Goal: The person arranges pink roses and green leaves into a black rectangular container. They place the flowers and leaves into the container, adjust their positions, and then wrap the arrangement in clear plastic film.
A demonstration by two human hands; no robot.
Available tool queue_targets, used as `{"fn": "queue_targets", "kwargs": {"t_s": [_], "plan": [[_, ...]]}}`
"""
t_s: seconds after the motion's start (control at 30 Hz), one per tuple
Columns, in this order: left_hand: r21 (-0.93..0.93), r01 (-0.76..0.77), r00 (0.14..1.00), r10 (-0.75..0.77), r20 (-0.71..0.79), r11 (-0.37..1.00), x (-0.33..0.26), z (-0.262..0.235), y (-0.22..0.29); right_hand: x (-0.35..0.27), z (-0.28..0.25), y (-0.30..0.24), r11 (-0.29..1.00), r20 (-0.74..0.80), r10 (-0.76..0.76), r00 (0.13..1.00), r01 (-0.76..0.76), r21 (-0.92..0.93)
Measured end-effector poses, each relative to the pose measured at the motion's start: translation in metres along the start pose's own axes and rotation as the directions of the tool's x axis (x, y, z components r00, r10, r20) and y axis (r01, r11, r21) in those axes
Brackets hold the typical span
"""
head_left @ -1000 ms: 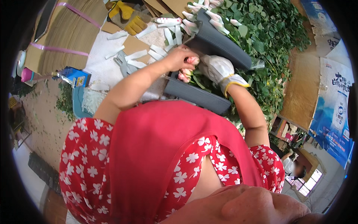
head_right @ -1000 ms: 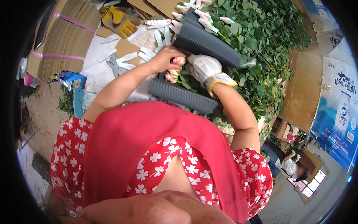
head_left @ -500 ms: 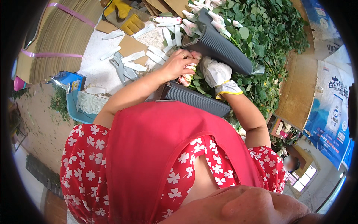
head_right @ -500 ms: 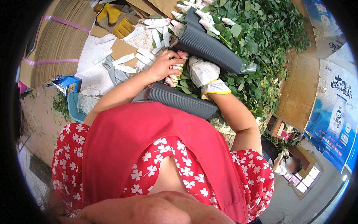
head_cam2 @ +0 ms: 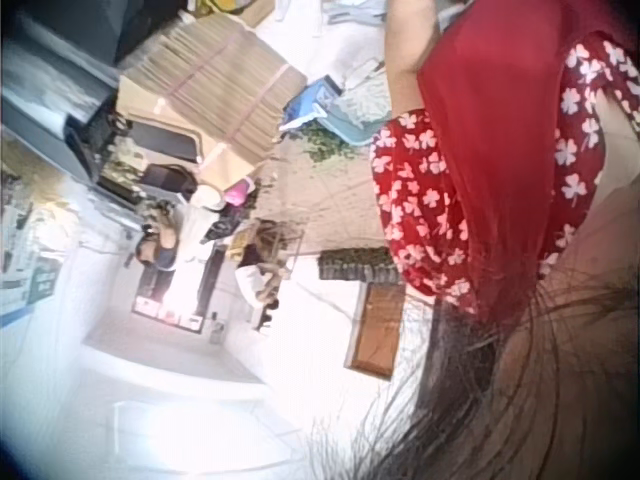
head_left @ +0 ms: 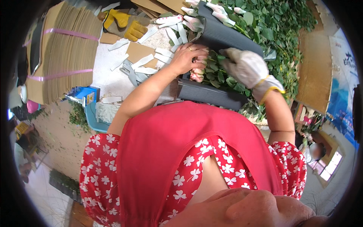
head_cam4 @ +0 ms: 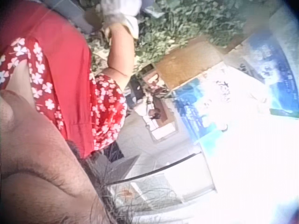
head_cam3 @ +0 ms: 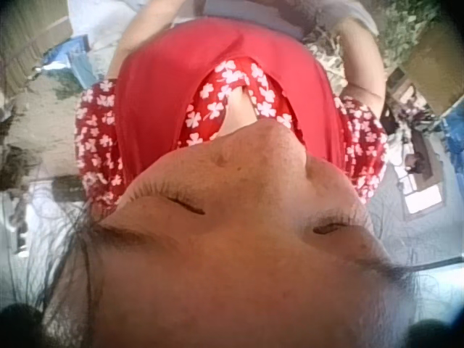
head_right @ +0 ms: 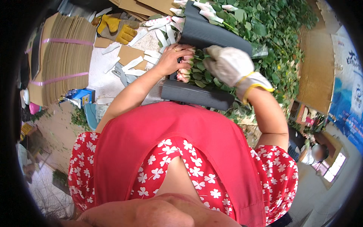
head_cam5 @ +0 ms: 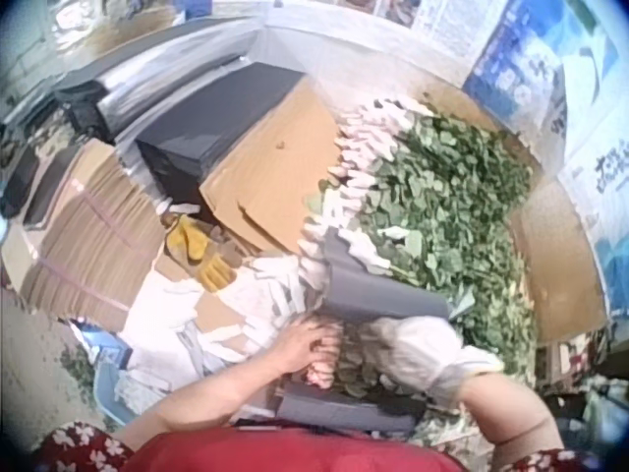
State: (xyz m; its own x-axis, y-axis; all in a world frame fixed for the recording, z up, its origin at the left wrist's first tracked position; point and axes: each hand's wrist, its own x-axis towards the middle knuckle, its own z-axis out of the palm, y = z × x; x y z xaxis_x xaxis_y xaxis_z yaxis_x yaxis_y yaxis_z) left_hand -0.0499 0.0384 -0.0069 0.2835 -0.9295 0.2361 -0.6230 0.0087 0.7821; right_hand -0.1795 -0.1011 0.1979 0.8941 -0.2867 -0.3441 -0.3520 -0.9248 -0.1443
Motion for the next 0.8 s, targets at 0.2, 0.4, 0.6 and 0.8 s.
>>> {"fn": "queue_targets", "kwargs": {"t_s": [0.2,0.4,0.6,0.8], "plan": [[-0.246,0.286,0.937,-0.324,-0.129,0.926,-0.053,-0.052,-0.006,-0.072,-0.030,0.048,0.988,-0.504,0.140,0.852,-0.084,0.132],[-0.259,0.157,0.976,-0.110,0.189,0.953,-0.028,-0.029,0.021,-0.030,0.019,0.126,0.841,-0.200,0.404,0.892,-0.276,0.466],[-0.143,0.145,0.979,-0.121,0.162,0.979,-0.030,-0.015,0.005,-0.016,0.018,0.176,0.764,-0.612,-0.144,0.778,0.480,0.431],[-0.151,0.008,0.996,0.006,0.090,0.988,-0.032,-0.009,-0.010,-0.054,-0.048,0.112,-0.073,-0.458,-0.004,0.889,0.457,0.886]]}}
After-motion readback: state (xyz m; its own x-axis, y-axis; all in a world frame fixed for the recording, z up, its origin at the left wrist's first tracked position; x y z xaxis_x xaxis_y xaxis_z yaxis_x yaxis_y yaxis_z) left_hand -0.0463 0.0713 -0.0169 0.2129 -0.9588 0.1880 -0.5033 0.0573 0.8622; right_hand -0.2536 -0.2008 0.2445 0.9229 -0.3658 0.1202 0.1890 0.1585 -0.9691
